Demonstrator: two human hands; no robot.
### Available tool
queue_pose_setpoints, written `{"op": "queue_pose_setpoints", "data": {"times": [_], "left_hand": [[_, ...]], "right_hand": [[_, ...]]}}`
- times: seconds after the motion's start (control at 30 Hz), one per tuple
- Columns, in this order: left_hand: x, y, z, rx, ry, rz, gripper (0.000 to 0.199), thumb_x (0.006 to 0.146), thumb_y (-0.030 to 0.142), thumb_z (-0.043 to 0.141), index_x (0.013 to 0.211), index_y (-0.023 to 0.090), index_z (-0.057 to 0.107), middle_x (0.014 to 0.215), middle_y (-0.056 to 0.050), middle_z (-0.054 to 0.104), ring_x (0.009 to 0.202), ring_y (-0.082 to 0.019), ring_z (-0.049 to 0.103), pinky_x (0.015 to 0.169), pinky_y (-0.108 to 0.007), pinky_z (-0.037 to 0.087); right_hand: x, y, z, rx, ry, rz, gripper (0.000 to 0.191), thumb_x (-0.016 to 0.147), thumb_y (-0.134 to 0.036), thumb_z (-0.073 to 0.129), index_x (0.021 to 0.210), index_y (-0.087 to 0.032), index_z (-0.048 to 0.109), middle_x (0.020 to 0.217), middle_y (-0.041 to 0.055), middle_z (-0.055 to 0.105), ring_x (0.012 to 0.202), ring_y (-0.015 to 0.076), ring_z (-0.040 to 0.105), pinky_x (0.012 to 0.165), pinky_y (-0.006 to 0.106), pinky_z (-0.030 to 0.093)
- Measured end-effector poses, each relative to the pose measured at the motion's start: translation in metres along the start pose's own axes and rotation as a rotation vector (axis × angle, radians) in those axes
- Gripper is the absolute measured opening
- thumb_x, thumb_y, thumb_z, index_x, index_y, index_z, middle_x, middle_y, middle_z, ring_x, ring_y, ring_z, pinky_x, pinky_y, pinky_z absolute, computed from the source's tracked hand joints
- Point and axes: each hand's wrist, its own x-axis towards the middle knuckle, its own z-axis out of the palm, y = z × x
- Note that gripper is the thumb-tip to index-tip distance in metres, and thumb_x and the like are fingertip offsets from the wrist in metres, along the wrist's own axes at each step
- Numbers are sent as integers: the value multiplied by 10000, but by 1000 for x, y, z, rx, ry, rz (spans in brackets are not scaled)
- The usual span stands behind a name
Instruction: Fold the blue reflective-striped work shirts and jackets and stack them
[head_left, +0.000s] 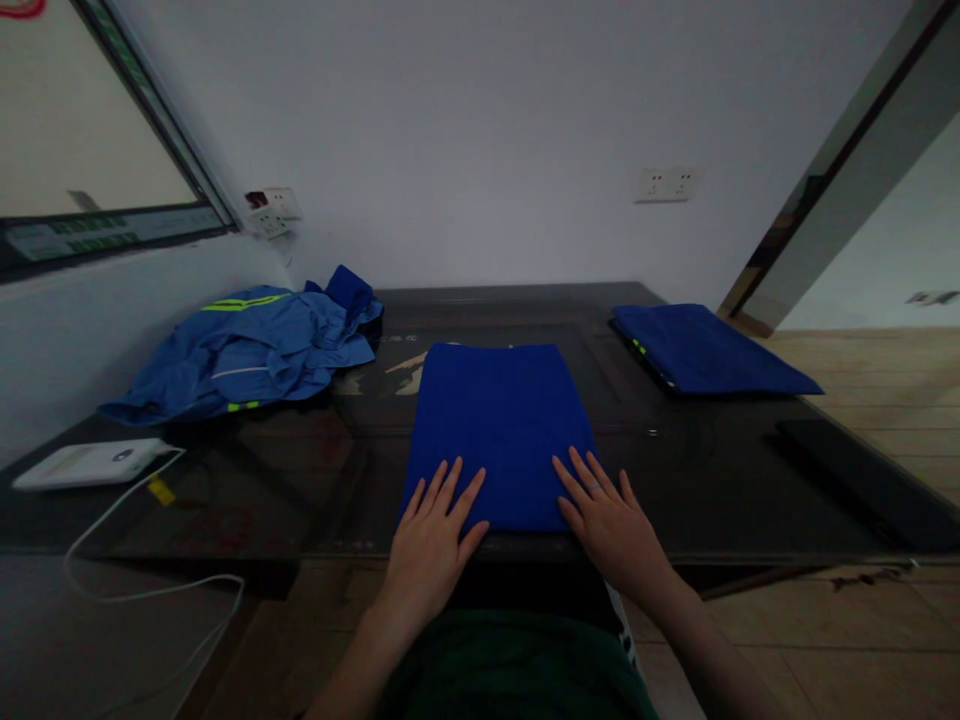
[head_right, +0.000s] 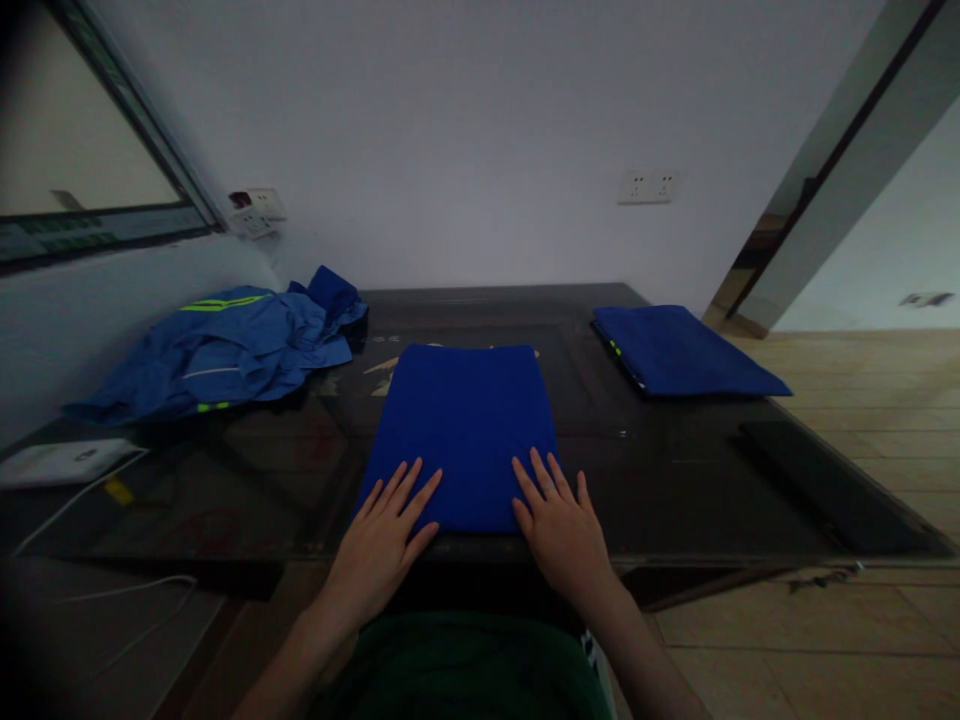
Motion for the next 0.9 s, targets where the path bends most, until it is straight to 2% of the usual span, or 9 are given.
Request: {"op": "queue_pose_setpoints", "data": {"times": [0.17,0.3,0.43,0.5,0.57,0.63,0.7,0.8,0.9], "left_hand": [[-22,-16,8,45,34,-75,596,964,464,384,1509,246,284,1553,-91,279,1425,-271,283,1126,-520,293],[-27,-24,4,36,21,-77,582,958,505,368,1481,251,348,1520,-105,352,1402,-293,327,1136,-600,185],[13,-19,-22,40,87,-117,500,956,497,372,1361,249,532,1490,-112,407,1413,-351,279,1110,-676,81],[47,-13,-35,16,103,-61,462,975,436,352,1360,255,531,1515,-83,373,1436,-318,234,1135,-631,99],[82,-11,-37,-15,72,23,451,984,390,345,1392,268,492,1537,-50,339,1452,-274,201,1163,-562,123],[108,-16,-28,-30,-3,45,465,981,387,356,1425,282,449,1555,-43,300,1460,-268,172,1169,-532,140],[121,-27,-11,-49,-88,6,490,980,419,355,1456,310,395,1570,-42,262,1462,-275,160,1168,-517,160],[121,-45,11,-85,-133,-86,533,975,495,329,1486,346,321,1586,-38,211,1462,-285,149,1170,-486,175],[113,-53,19,-87,-106,-127,553,969,528,317,1493,352,300,1591,-46,188,1462,-290,138,1173,-474,167]], "right_hand": [[-8,14,0,-26,-18,-26,516,984,-327,205,1479,-292,346,1567,55,239,1441,308,214,1048,722,192],[-6,17,3,-17,-5,7,512,974,-324,246,1470,-278,369,1545,53,295,1433,306,239,1054,720,185],[19,12,-15,51,122,85,532,960,-318,294,1477,-214,366,1517,100,356,1424,295,267,1087,647,235],[42,4,-28,98,158,65,543,965,-340,306,1490,-204,342,1533,102,327,1435,283,241,1107,591,258],[68,-4,-36,131,117,17,547,973,-386,316,1497,-229,328,1559,92,273,1446,292,201,1104,572,278],[90,-6,-34,127,10,8,556,971,-450,337,1499,-275,317,1581,80,211,1452,325,157,1087,603,277],[105,-2,-23,99,-93,11,572,964,-514,343,1501,-324,288,1592,60,174,1457,340,117,1084,646,231],[112,11,-5,80,-121,-15,581,965,-564,297,1505,-355,244,1593,37,172,1466,303,92,1109,648,149],[109,20,4,91,-84,-26,588,964,-582,272,1504,-350,247,1591,35,181,1468,284,93,1121,626,147]]}}
